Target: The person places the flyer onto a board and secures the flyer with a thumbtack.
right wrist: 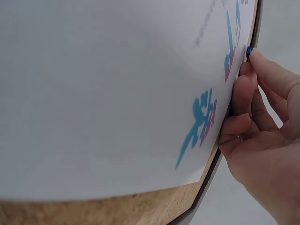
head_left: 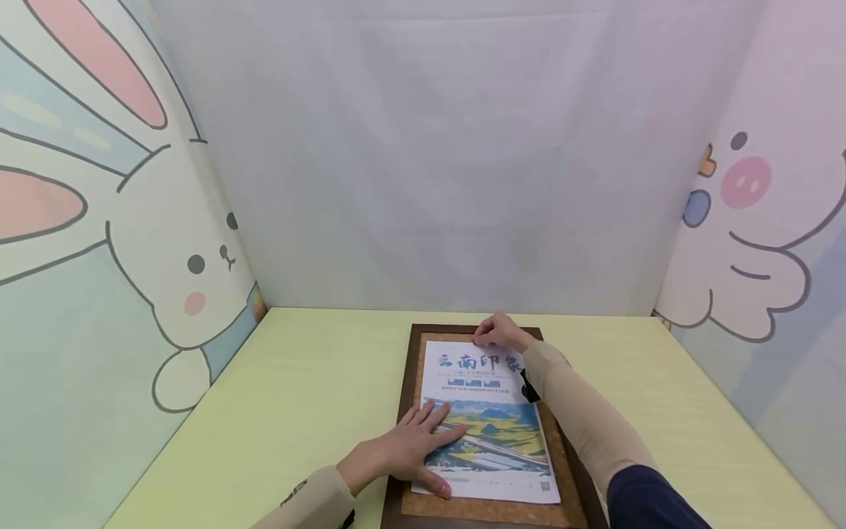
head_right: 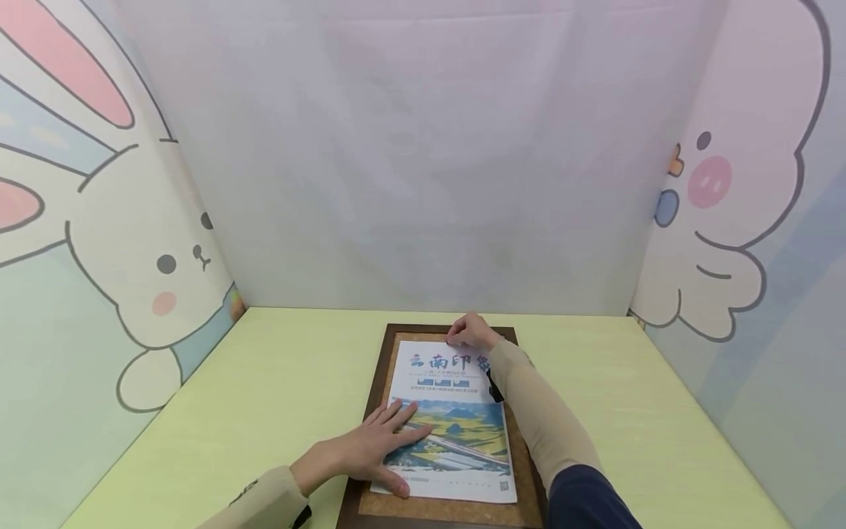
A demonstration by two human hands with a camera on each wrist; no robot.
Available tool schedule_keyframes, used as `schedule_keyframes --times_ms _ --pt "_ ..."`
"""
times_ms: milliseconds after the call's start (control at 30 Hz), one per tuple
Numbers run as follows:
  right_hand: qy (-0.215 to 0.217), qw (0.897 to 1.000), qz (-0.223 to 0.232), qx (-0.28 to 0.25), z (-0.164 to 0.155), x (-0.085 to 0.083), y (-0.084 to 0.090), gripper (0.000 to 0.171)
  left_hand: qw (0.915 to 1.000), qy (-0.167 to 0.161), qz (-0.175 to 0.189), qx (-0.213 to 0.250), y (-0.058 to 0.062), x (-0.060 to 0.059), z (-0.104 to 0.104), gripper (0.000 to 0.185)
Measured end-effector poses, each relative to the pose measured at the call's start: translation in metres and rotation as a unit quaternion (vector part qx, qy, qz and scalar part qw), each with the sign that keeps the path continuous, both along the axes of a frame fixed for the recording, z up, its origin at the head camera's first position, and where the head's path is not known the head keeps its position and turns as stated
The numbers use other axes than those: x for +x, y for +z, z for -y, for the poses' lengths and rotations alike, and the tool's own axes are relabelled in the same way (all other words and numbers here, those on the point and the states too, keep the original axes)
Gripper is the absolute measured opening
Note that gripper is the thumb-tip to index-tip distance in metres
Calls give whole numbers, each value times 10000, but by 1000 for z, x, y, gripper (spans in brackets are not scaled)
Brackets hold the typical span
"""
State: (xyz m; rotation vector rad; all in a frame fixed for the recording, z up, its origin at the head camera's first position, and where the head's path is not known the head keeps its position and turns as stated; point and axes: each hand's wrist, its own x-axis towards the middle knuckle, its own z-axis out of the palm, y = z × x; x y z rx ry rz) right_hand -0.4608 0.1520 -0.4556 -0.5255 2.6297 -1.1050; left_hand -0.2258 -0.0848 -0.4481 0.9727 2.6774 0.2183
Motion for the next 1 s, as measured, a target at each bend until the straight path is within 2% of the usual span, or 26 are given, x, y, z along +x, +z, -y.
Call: schedule_keyframes --times_ms 200,667,833,1000 --pt "-164 9997 -98 153 1 1 0 11 10000 -17 -61 29 1 1 -2 91" --pt "-188 9994 -157 249 1 2 0 8 9999 -104 -99 30 -1 0 -2 91" --pt "-207 9984 -340 399 -1 8 1 6 9999 -119 -43 67 2 1 -6 90" --pt "-480 9971 -436 401 -3 10 -3 6 9999 -127 10 106 2 0 -8 90"
